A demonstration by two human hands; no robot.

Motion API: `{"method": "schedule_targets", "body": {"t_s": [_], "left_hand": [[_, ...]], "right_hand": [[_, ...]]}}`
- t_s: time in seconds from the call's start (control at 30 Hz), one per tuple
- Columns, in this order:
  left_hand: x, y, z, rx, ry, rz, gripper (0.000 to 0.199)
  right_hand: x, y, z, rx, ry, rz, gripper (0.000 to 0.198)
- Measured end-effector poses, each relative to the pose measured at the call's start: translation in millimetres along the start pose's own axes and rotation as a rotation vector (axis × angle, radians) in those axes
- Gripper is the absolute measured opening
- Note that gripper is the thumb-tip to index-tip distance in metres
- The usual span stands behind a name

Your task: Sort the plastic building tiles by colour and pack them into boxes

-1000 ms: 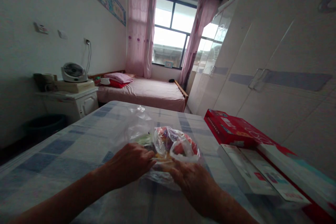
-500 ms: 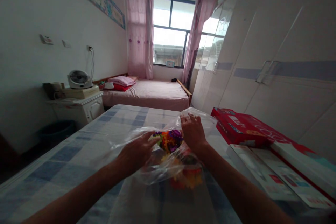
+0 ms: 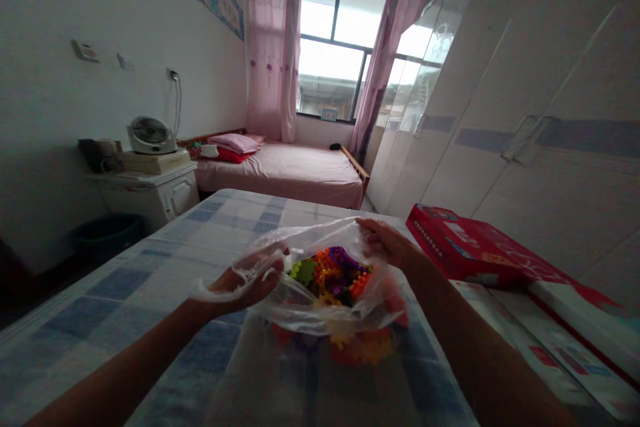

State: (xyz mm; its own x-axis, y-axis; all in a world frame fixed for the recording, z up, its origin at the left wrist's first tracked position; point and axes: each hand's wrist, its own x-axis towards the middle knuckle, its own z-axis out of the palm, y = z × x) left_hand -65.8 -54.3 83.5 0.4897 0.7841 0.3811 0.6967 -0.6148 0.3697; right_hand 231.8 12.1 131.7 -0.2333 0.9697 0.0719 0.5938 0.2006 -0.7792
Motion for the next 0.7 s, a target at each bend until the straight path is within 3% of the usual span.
{"method": "schedule_targets", "body": {"t_s": [0.1, 0.17, 0.27, 0.3, 0.37, 0.47, 0.53, 0.6, 0.67, 0.7], "left_hand": [[-13, -12, -9, -0.328, -0.08, -0.03, 0.025], [-16, -16, -8, -0.349, -0.103, -0.152, 0.038], [-14, -15, 1, -0.106, -0.021, -0.377, 0.038], [-13, -12, 4, -0.031, 0.013, -0.417, 0.033], [-9, -1, 9, 0.11, 0.068, -0.375, 0.027], [0, 17, 9, 0.408, 0.124, -0.166, 0.032], [10, 21, 10, 0.527, 0.149, -0.139, 0.046], [19, 16, 14, 0.538, 0.126, -0.27, 0.068], [28, 4, 21, 0.443, 0.044, -0.432, 0.073], [31, -3, 25, 0.35, 0.002, -0.486, 0.067]], "right_hand": [[14, 6, -6, 0.001, 0.056, 0.056, 0.04], [22, 13, -2, -0.047, 0.113, 0.106, 0.035], [23, 17, 12, -0.174, 0.22, 0.17, 0.02], [19, 14, 17, -0.215, 0.261, 0.177, 0.024], [7, 2, 28, -0.347, 0.362, 0.12, 0.036], [-19, -26, 42, -0.667, 0.445, -0.153, 0.035], [-33, -40, 50, -0.819, 0.346, -0.388, 0.028], [-44, -43, 58, -0.837, 0.162, -0.547, 0.021], [-51, -38, 67, -0.836, 0.0, -0.593, 0.014], [-55, -33, 70, -0.842, -0.051, -0.576, 0.011]]}}
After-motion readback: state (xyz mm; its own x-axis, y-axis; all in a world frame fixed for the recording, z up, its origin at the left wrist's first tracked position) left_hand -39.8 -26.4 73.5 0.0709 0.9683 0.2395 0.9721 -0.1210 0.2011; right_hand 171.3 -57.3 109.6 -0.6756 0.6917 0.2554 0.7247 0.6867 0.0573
